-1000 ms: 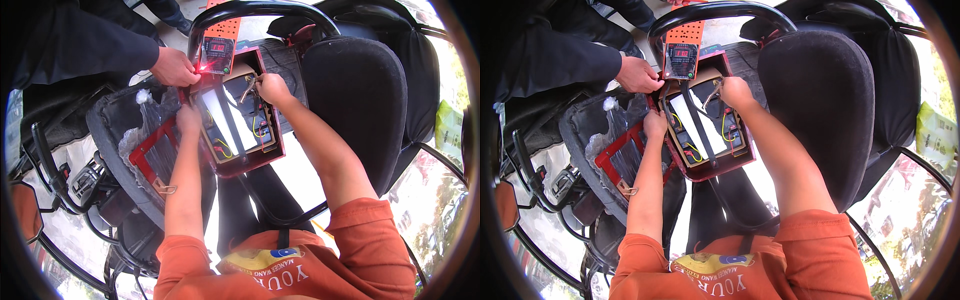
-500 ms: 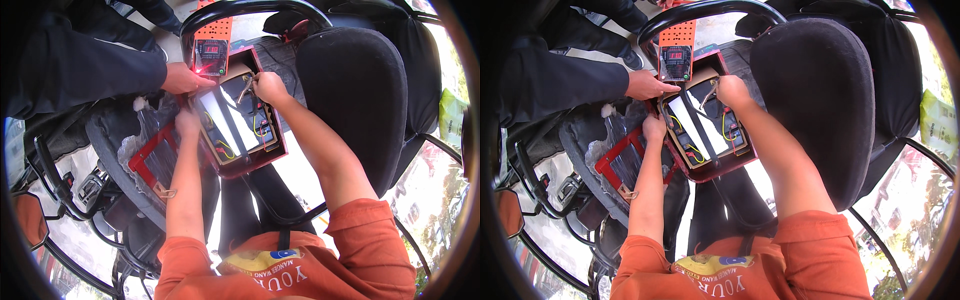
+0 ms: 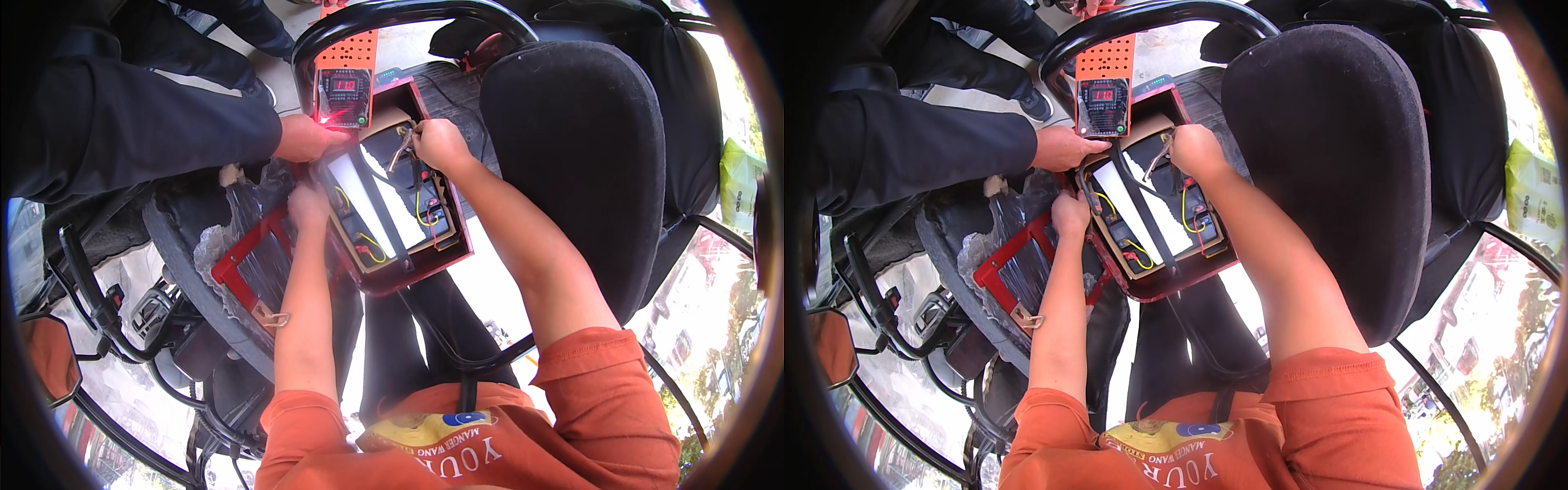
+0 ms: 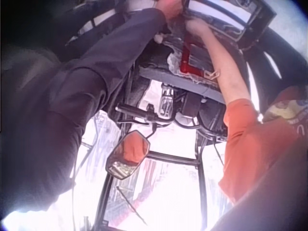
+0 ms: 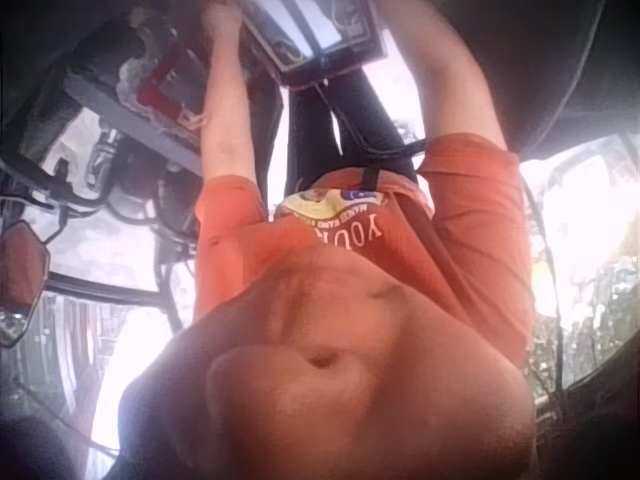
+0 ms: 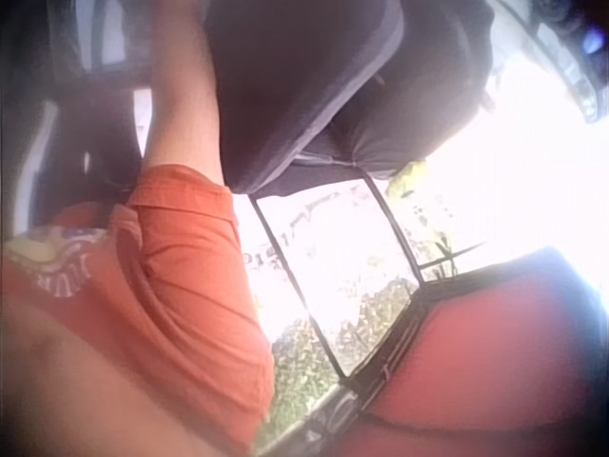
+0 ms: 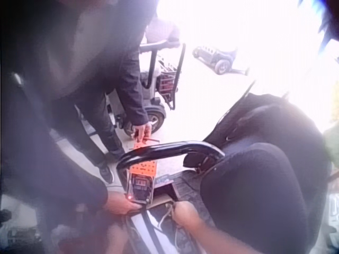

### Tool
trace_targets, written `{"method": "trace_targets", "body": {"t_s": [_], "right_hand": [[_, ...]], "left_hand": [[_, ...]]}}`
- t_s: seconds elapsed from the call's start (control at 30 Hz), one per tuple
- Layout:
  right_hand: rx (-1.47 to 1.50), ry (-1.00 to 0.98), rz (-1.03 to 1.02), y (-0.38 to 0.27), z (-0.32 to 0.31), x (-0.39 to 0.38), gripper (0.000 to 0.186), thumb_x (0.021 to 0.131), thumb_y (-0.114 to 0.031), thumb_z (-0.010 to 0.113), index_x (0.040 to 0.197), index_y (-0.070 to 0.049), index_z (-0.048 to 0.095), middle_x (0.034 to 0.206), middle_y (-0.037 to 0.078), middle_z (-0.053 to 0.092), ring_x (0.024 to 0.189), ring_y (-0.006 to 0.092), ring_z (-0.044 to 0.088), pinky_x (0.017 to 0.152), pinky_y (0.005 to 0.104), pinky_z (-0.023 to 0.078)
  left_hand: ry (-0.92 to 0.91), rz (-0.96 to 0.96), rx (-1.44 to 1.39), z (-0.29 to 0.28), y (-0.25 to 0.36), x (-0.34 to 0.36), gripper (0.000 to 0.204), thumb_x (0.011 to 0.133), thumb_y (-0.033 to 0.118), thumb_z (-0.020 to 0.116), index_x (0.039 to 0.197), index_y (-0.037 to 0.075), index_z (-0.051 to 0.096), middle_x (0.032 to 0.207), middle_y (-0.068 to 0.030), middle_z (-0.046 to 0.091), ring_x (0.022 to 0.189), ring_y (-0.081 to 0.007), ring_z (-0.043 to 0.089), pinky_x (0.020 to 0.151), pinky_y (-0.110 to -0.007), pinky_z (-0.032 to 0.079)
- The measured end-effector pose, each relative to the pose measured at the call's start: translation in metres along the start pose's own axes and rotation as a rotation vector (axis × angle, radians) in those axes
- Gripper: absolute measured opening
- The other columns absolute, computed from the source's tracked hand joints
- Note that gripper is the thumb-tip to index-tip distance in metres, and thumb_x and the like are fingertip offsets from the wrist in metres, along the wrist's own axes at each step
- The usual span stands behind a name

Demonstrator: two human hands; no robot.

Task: The person uses a digital multimeter to test electrical connections inside a red box containing wires and a battery. They repeatedly connect and disconnect probes to different points while observing the multimeter display. Another person's hand occasionally assists by holding the box steady.

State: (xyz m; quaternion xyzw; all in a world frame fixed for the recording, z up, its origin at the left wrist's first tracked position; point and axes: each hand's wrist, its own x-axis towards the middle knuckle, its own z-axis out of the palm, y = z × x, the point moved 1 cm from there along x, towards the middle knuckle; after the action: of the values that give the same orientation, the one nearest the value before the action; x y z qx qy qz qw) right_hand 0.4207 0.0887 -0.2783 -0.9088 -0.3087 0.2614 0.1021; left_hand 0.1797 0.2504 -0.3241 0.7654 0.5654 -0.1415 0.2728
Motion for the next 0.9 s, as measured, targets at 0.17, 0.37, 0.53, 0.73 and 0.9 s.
{"method": "trace_targets", "body": {"t_s": [0.17,0.37,0.53,0.73,0.9], "right_hand": [[0.052,0.024,-0.016,0.0003,-0.0013,-0.003,0.019,0.083,-0.017,0.061,0.083,-0.001,0.072,0.086,0.022,0.069,0.086,0.0393,0.067,0.081,0.0472,0.054],[0.037,0.009,0.002,-0.0022,-0.0046,-0.0052,0.019,0.084,-0.018,0.062,0.085,-0.002,0.072,0.086,0.022,0.069,0.086,0.0386,0.067,0.081,0.047,0.054],[0.018,0.003,0.004,-0.0014,-0.0057,-0.005,0.02,0.085,-0.02,0.064,0.091,-0.004,0.074,0.088,0.021,0.07,0.086,0.0373,0.068,0.082,0.0445,0.054],[0.016,-0.025,0.026,-0.0035,-0.008,-0.0057,0.022,0.086,-0.02,0.064,0.095,-0.004,0.075,0.089,0.02,0.07,0.086,0.0364,0.068,0.084,0.0431,0.054],[0.017,-0.029,0.028,-0.0022,-0.0069,-0.0054,0.022,0.086,-0.02,0.064,0.095,-0.004,0.075,0.089,0.021,0.07,0.086,0.0364,0.068,0.083,0.043,0.054]], "left_hand": [[-0.003,0.024,-0.011,-0.001,0.0002,-0.0018,0.036,0.091,0.032,0.061,0.1,-0.003,0.066,0.099,-0.0255,0.069,0.097,-0.0426,0.066,0.084,-0.049,0.052],[-0.002,-0.002,-0.015,-0.0015,0.0015,-0.0026,0.033,0.09,0.031,0.063,0.099,-0.001,0.067,0.099,-0.0235,0.07,0.096,-0.0415,0.066,0.083,-0.048,0.052],[-0.059,0.02,0.016,-0.0042,0.004,-0.0029,0.038,0.093,0.032,0.059,0.103,-0.004,0.064,0.102,-0.0276,0.068,0.098,-0.0434,0.066,0.086,-0.049,0.053],[0.007,0.012,-0.004,-0.0013,0.0021,-0.0027,0.032,0.089,0.03,0.063,0.099,0.0,0.068,0.1,-0.0245,0.069,0.096,-0.0425,0.066,0.084,-0.049,0.053],[0.015,0.013,-0.008,-0.0012,0.0027,-0.0026,0.032,0.089,0.029,0.063,0.099,-0.001,0.068,0.101,-0.0253,0.069,0.096,-0.0427,0.066,0.084,-0.049,0.053]]}}
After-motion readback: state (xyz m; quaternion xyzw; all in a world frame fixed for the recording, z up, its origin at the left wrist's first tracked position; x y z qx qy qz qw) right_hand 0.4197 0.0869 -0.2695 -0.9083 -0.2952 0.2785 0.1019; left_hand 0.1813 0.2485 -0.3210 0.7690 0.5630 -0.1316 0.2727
